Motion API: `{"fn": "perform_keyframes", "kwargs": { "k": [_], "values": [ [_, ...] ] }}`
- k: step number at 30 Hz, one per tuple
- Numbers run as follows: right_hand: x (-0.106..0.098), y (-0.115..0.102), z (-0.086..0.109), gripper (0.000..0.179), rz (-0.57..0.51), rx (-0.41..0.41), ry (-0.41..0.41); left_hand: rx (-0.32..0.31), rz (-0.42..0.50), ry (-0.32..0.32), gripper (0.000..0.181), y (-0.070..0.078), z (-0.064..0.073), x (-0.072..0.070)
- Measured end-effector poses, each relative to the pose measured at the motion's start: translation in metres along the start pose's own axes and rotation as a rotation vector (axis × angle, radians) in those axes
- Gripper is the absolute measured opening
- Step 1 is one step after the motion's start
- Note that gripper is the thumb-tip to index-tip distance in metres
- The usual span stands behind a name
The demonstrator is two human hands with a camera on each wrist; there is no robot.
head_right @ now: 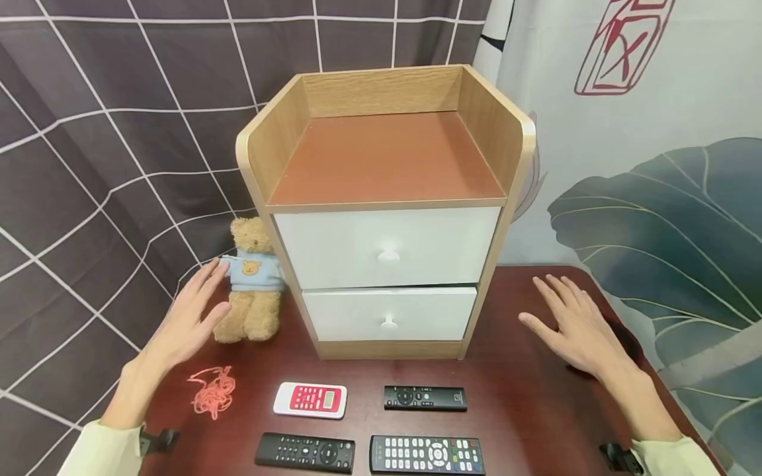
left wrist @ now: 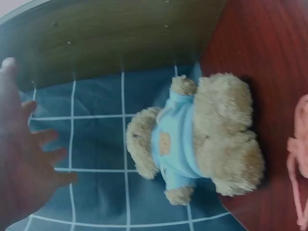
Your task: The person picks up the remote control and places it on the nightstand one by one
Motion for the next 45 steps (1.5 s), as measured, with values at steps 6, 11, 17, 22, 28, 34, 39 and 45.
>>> {"fn": "perform_keyframes", "kwargs": {
  "k": [6,11,17,22,28,34,39,45],
  "values": [
    [0.021,-0.012,0.015,0.076,-0.036,-0.040,0.001,0.224,0.127,0.189,0.073,0.032,-0.021,-0.030],
    [0.051,-0.021,0.031,0.069,-0.079,-0.038,-0.027,0.432,0.318,0.429,0.084,0.075,-0.041,-0.064],
    [0.089,-0.034,0.046,0.061,-0.084,-0.036,-0.085,0.539,0.447,0.696,0.066,0.121,-0.067,-0.103],
    [0.110,-0.041,0.054,0.058,-0.096,-0.016,-0.127,0.567,0.630,0.847,0.046,0.148,-0.088,-0.125],
    [0.127,-0.053,0.060,0.050,-0.104,-0.012,-0.202,0.616,0.863,1.001,0.032,0.172,-0.108,-0.150],
    [0.137,-0.062,0.063,0.046,-0.086,-0.031,-0.217,0.635,0.889,0.991,0.027,0.188,-0.134,-0.161],
    [0.137,-0.073,0.063,0.042,-0.081,-0.089,-0.171,0.626,0.983,0.936,0.028,0.184,-0.153,-0.154],
    [0.135,-0.082,0.065,0.042,-0.053,-0.168,-0.128,0.634,1.084,0.919,0.025,0.182,-0.163,-0.147]
  ]
}}
Point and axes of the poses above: each hand's wrist, its own z-axis away from the middle knuckle, its own x-axis out of the palm, y = z × x, the point moved 10 cm from there along -z, towards the middle knuckle
